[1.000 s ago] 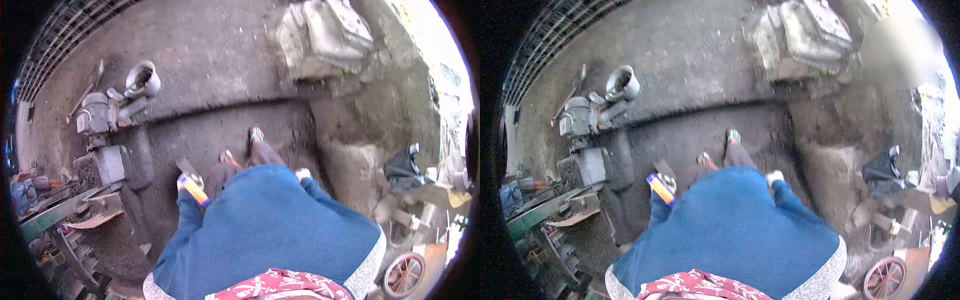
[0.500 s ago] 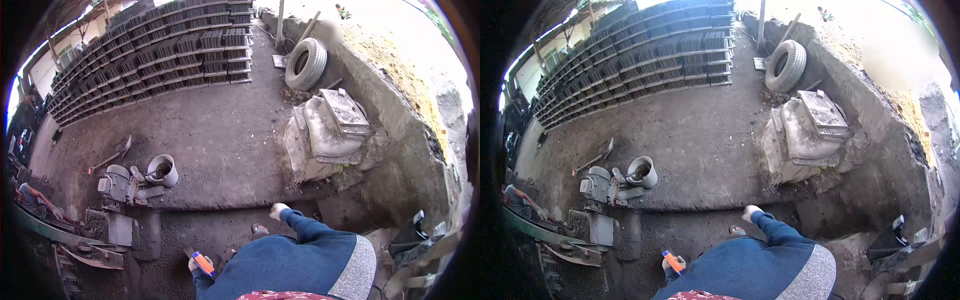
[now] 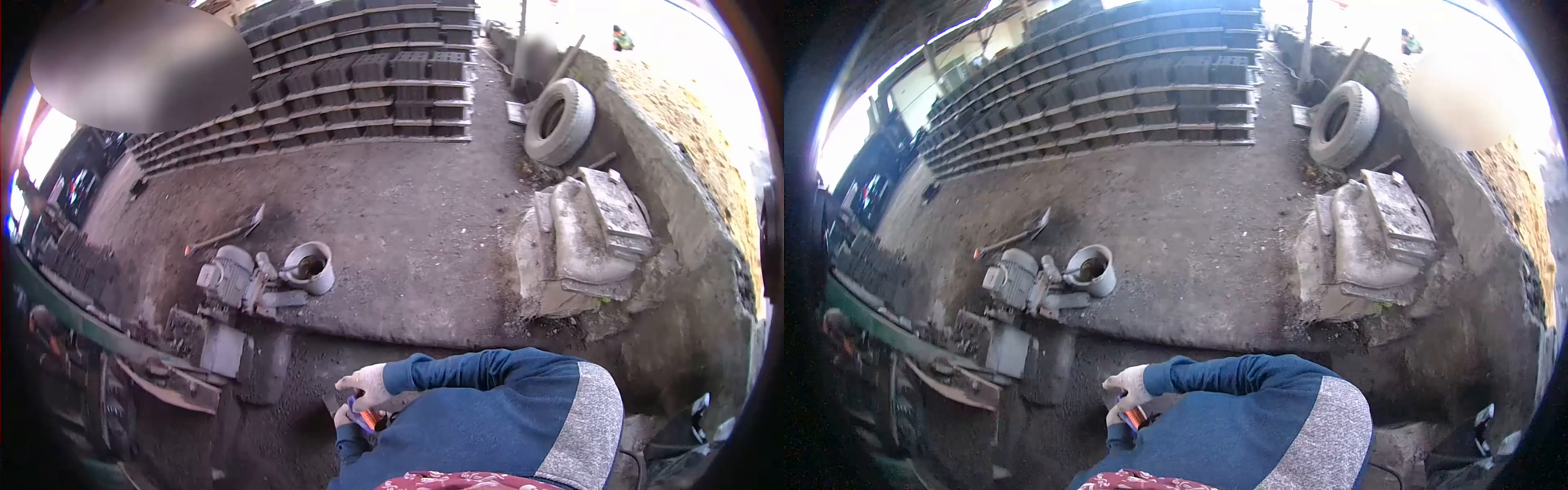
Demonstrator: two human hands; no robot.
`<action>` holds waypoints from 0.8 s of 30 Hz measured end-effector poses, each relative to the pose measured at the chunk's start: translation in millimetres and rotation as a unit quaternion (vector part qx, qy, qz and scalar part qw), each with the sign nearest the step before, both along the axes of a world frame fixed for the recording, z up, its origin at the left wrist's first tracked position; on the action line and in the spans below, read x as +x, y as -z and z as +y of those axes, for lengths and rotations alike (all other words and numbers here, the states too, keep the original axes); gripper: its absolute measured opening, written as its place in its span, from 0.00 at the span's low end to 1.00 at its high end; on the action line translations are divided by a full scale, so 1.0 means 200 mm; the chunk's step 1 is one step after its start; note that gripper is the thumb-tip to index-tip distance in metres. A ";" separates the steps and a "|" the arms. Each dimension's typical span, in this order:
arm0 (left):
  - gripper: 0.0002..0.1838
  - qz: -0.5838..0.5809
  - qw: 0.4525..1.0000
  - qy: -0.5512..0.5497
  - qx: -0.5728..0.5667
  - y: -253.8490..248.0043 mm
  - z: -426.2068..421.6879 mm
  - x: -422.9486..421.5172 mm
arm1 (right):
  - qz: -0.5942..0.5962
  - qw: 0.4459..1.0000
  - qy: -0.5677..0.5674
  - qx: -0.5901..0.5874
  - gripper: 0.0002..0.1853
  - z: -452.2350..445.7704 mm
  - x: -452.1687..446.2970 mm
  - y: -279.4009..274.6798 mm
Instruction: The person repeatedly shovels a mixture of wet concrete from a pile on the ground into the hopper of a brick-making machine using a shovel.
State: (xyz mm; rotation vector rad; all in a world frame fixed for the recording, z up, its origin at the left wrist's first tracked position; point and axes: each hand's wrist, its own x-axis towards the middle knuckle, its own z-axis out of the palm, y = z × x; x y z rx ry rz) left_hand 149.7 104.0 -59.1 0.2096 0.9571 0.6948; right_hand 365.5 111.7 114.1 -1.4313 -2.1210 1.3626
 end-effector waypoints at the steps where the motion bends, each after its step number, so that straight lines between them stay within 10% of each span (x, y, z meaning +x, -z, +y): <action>1: 0.20 -0.004 0.998 0.047 0.029 0.25 0.07 -0.11 | -0.030 1.000 -0.005 0.000 0.37 0.00 -0.09 -0.02; 8: 0.17 -0.080 0.996 -0.037 0.007 0.70 0.21 -0.45 | -0.019 0.998 0.056 -0.027 0.36 0.17 -0.53 0.04; 14: 0.06 -0.049 0.955 -0.293 -0.006 1.36 0.27 -0.46 | 0.214 0.956 0.171 -0.104 0.27 0.14 -0.73 0.18; 15: 0.08 -0.041 0.950 -0.304 -0.057 0.87 0.17 -0.49 | 0.232 0.948 0.174 -0.134 0.26 0.13 -0.74 0.09; 16: 0.10 -0.010 0.947 -0.319 0.035 1.03 0.15 -0.54 | 0.236 0.943 0.174 -0.157 0.26 0.13 -0.73 0.06; 19: 0.16 -0.103 0.886 -0.413 -0.182 0.28 0.09 -0.50 | 0.295 0.916 0.166 -0.217 0.25 0.13 -0.66 -0.08; 24: 0.22 -0.200 0.763 -0.593 -0.161 0.24 -0.04 -0.62 | 0.323 0.905 0.132 -0.243 0.24 0.25 -0.28 -0.39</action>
